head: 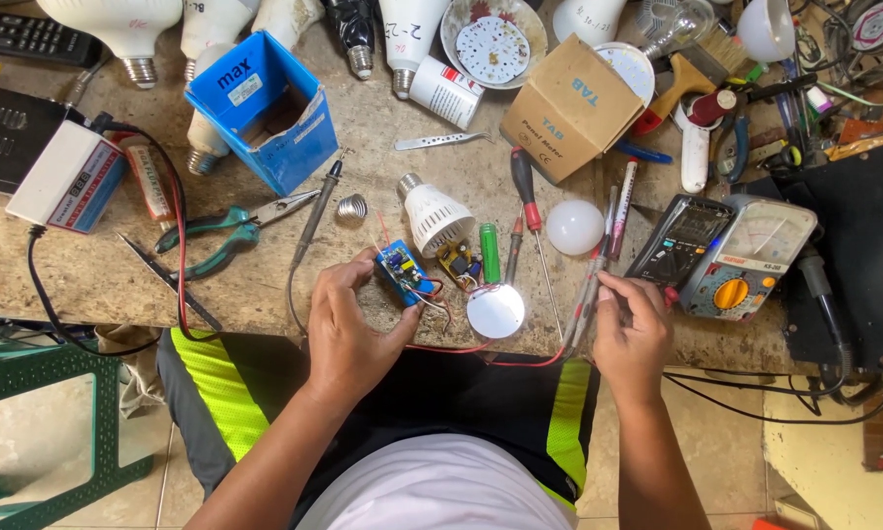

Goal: The person is repairing electronics by soldering a circuit board, testing it with a multimeter, and then setting up a digital receiver with a television.

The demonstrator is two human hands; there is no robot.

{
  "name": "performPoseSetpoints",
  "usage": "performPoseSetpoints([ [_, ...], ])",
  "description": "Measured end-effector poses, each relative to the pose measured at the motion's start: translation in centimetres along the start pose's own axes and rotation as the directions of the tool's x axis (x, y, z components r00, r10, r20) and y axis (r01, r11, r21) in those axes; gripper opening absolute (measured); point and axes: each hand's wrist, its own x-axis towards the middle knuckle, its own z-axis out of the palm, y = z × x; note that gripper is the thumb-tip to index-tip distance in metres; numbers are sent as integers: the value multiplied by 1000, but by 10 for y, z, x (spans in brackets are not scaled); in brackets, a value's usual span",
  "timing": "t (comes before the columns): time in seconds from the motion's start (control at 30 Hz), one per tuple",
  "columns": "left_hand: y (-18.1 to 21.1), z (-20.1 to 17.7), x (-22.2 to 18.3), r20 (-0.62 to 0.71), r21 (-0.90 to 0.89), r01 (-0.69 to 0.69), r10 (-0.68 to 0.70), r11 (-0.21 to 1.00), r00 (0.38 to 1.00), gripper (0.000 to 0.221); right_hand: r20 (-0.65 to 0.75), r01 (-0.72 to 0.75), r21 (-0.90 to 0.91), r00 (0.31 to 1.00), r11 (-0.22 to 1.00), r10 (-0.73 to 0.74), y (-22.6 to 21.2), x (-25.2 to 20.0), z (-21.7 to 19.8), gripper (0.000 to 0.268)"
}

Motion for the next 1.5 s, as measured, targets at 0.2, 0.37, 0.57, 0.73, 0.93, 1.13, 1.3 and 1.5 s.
performPoseSetpoints([
  [0.2,-6,4,-4,-6,73,-31,32,997,999,65,-5,15,11,1000,1000,-15,0,-3,1,20],
  [0.37,-9,6,-8,98,90,21,-30,996,995,70,82,-64,-28,994,998,66,-6,-5,-3,18],
  [0.57,-4,-10,-5,175,32,30,-35,999,984,83,79,-83,-46,993,995,87,-5,-9,-1,19],
  [0.73,11,-54,7,147,-32,-3,8,999,989,67,70,-88,-81,993,993,93,-7,-9,1,19],
  [0.93,-39,-127,31,-267,284,18,61,959,962,32,35,-123,-118,991,985,128,-8,-14,8,17],
  [1.13,-125,-182,47,-353,465,435,-289,771,890,69,-9,-249,-192,968,949,252,-10,-13,15,19],
  [1.3,-139,-185,63,-238,428,609,-566,668,789,69,-2,-287,-238,956,928,295,-9,-12,14,22],
  [1.5,-123,-195,72,-217,260,709,-676,655,704,67,-55,-287,-222,958,932,281,-5,-15,21,22],
])
